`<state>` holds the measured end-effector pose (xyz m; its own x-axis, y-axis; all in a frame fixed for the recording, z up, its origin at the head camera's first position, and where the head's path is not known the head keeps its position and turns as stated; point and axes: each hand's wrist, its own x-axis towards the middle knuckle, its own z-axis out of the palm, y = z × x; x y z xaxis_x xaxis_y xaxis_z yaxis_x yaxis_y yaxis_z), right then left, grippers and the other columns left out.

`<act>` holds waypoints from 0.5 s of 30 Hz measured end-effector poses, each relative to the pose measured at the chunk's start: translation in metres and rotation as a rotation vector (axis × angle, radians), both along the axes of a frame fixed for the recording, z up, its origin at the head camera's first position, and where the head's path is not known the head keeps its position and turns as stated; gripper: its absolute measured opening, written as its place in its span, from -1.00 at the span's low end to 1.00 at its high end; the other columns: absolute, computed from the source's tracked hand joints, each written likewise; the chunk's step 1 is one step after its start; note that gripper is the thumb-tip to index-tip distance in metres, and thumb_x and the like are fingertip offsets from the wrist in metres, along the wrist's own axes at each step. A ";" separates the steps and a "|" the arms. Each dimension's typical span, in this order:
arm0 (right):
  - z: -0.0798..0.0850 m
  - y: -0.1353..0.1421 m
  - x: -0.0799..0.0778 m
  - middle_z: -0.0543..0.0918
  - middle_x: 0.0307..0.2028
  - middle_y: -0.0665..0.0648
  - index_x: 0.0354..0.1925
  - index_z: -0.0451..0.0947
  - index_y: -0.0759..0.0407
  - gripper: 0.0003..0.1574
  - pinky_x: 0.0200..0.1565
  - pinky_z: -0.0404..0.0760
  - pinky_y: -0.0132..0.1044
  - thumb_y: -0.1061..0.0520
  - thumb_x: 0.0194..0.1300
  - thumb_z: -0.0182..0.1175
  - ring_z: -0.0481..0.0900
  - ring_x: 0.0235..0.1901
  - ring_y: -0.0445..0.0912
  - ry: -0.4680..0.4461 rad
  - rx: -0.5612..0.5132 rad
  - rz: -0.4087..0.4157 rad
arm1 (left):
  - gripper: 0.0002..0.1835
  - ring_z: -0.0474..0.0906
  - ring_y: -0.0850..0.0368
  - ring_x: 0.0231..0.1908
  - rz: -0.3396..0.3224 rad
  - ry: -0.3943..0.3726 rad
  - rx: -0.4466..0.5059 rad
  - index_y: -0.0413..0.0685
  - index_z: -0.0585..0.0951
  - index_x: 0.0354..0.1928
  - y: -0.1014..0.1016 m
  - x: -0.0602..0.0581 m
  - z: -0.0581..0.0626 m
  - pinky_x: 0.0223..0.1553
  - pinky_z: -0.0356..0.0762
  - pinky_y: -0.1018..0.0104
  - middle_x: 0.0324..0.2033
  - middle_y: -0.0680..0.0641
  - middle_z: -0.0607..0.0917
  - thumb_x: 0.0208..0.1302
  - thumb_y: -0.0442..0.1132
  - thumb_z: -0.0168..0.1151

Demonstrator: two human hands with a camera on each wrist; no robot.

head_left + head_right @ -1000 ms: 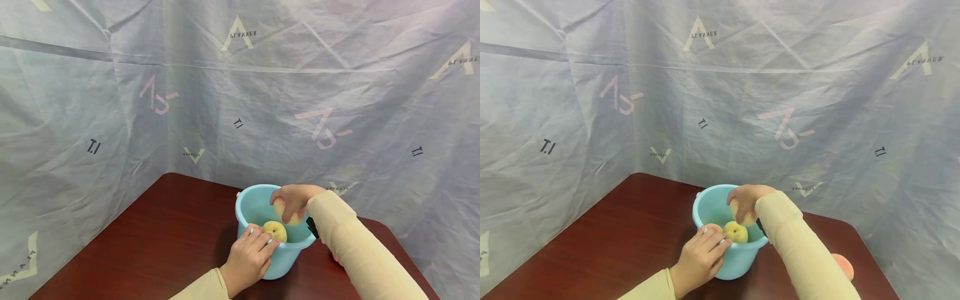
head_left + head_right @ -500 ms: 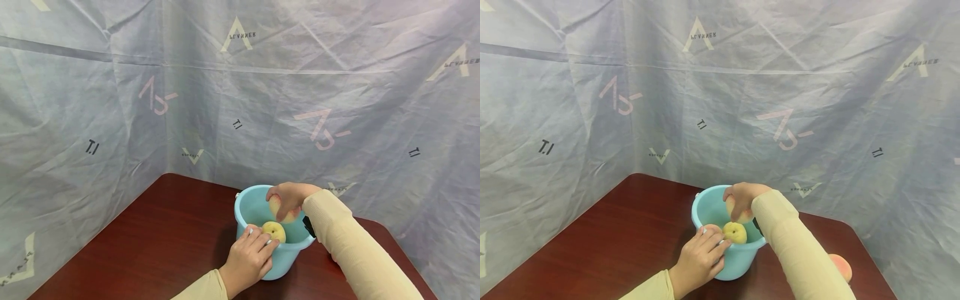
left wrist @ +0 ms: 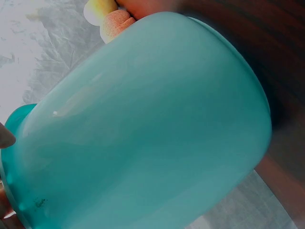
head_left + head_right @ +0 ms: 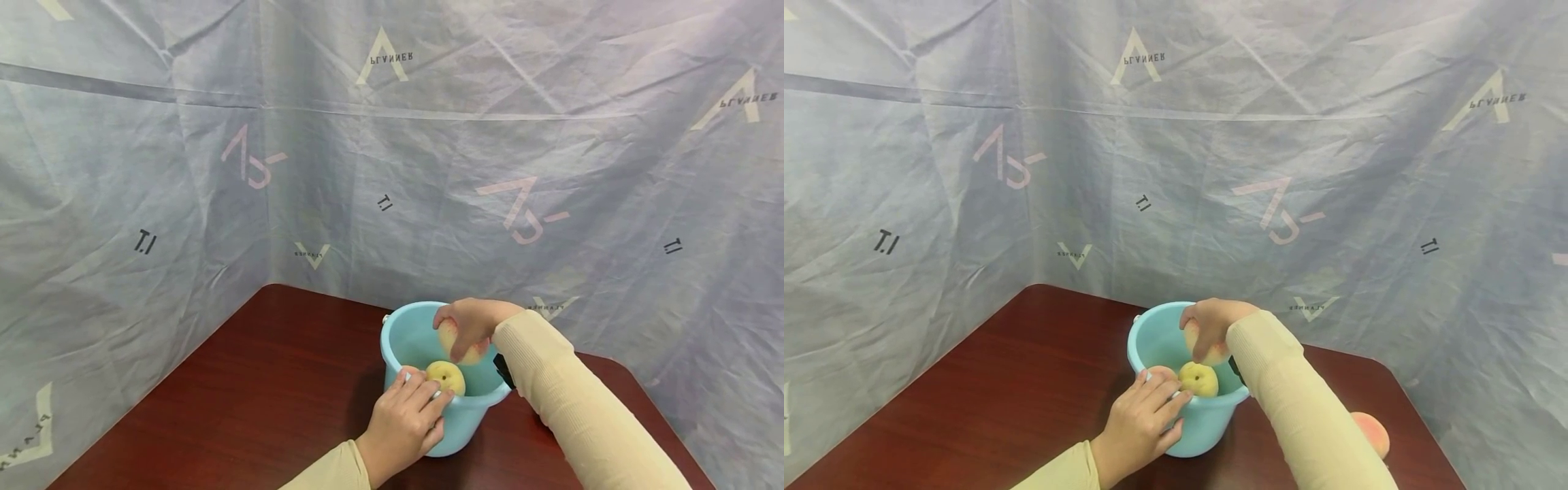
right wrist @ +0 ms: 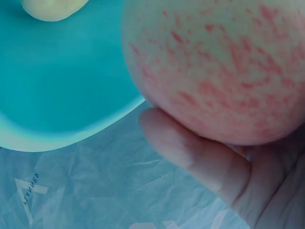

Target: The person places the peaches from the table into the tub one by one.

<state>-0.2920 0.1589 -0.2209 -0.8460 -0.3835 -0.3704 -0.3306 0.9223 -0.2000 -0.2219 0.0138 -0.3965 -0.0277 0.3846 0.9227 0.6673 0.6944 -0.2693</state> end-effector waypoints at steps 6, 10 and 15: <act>0.004 -0.001 -0.001 0.52 -0.01 0.19 0.06 0.52 0.00 -0.52 -0.55 0.45 -0.29 0.30 0.17 0.28 0.45 -0.53 -0.09 0.059 0.029 0.052 | -0.65 0.59 0.12 -0.23 0.004 -0.011 0.011 0.05 0.70 -0.21 0.001 0.001 0.000 -0.03 0.54 0.13 -0.31 0.06 0.65 0.22 -0.24 -0.12; 0.003 0.000 -0.001 0.54 -0.03 0.19 0.07 0.51 0.00 -0.52 -0.52 0.50 -0.27 0.33 0.19 0.25 0.48 -0.49 -0.07 0.065 0.039 0.039 | -0.66 0.59 0.11 -0.20 0.012 -0.017 0.015 0.05 0.70 -0.20 0.000 0.002 0.000 -0.08 0.60 0.09 -0.29 0.06 0.66 0.21 -0.24 -0.09; 0.000 0.001 0.000 0.55 -0.03 0.20 0.07 0.51 -0.01 -0.50 -0.40 0.60 -0.16 0.31 0.17 0.28 0.53 -0.37 -0.04 0.051 0.044 0.011 | -0.68 0.59 0.10 -0.17 0.023 -0.007 0.012 0.05 0.70 -0.16 0.000 0.002 -0.001 -0.08 0.60 0.06 -0.25 0.06 0.66 0.12 -0.23 0.01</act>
<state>-0.2923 0.1600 -0.2213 -0.8602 -0.3769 -0.3436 -0.3493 0.9263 -0.1415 -0.2197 0.0138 -0.3972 -0.0426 0.3727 0.9270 0.6530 0.7126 -0.2565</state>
